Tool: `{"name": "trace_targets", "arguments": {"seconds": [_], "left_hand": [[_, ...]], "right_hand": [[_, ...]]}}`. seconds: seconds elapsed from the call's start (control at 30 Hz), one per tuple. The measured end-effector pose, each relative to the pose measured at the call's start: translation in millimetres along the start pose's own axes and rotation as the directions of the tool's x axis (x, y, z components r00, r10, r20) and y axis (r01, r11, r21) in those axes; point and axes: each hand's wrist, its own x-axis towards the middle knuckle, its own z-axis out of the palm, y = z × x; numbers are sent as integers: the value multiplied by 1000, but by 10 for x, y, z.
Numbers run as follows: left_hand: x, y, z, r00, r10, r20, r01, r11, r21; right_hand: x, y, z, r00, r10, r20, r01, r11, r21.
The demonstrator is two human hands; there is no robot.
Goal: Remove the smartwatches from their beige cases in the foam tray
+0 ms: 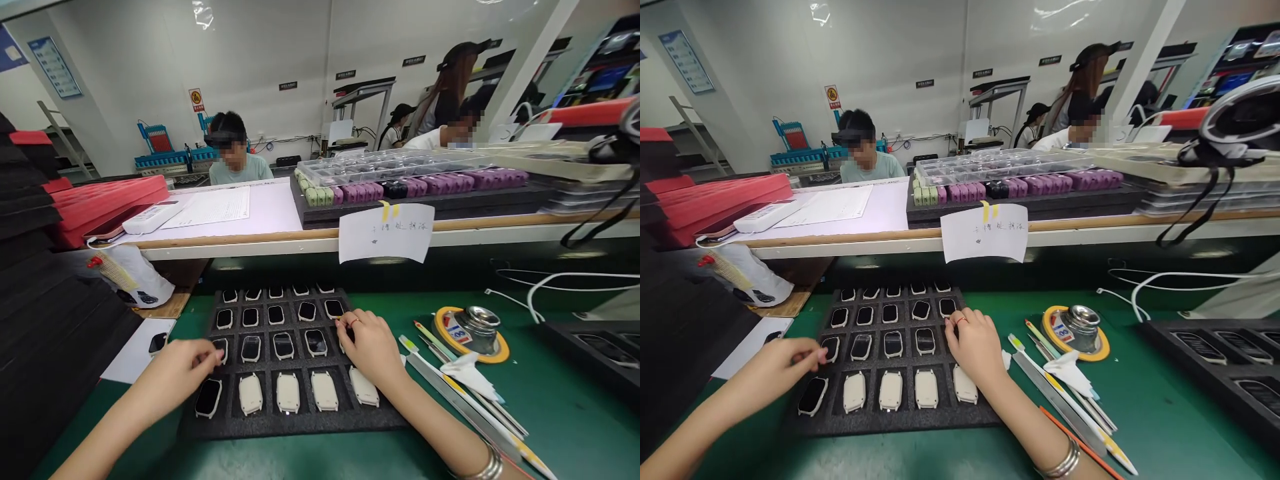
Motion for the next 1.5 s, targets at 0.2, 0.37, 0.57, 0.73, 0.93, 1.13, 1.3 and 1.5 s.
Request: {"name": "trace_targets", "arguments": {"seconds": [0.2,0.37,0.57,0.73,0.93,1.13,1.3,1.5], "left_hand": [[-375,88,262,992,-81,97,69,990,120],[-405,-24,413,996,-83,34,85,994,-61],[-436,-106,259,975,-128,180,167,961,-220],[-274,201,173,996,-35,82,65,916,-395],[213,685,362,991,133,12,-117,908,-403],[565,865,498,985,175,2,-169,952,-255],[529,1016,523,990,144,11,-141,983,-114],[545,1011,547,989,136,57,-128,985,-118]], "right_hand": [[-34,-43,-27,996,31,82,-29,999,-27],[-43,39,-31,988,59,144,-74,992,99],[-66,155,-194,973,29,230,-90,963,256],[-80,146,-288,952,-33,304,-69,945,319],[22,126,-269,929,9,369,-124,949,288],[160,27,-437,884,-82,461,-50,962,269],[325,-149,-506,870,-83,486,-42,970,241],[408,-336,-328,816,-188,546,19,954,301]]}}
